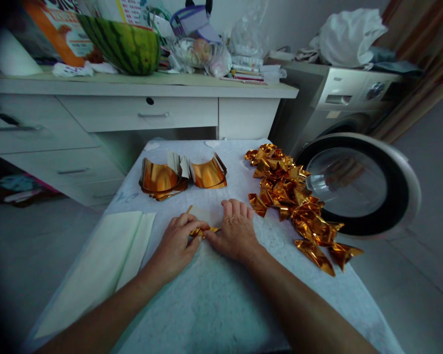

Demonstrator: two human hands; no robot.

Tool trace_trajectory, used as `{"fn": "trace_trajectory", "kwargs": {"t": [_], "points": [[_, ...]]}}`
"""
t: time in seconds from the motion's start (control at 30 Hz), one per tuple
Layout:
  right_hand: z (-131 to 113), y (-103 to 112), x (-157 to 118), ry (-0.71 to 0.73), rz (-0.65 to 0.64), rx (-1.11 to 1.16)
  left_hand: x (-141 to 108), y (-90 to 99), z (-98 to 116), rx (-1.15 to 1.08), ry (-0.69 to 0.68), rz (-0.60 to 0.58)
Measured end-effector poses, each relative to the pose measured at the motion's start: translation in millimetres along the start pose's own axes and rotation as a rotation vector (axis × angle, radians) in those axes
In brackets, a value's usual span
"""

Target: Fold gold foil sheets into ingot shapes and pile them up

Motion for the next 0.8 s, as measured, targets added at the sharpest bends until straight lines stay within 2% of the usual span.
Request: {"fn": "trace_trajectory", "kwargs": {"t": [0.4, 0.63, 0.8], "points": [[6, 4, 5, -0.02, -0.123, 0.074, 0, 1.5, 0, 0.014, -0.017, -0.029], [5, 14, 7, -0.05, -0.203, 0.099, 0, 3.0, 1, 0.01, -0.013, -0.039], [5, 17, 8, -0.053, -0.221, 0.092, -1, 2.9, 1, 0.011, -0.013, -0.032]]}}
Point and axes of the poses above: each hand's wrist, its own x-axis towards the middle knuckle, its own y-axis out of the back of the hand, z = x × y, the point moved 3 cm from there along x, towards the middle knuckle, and after that the axes turned 7 degrees about z, right-handed, at the moved point
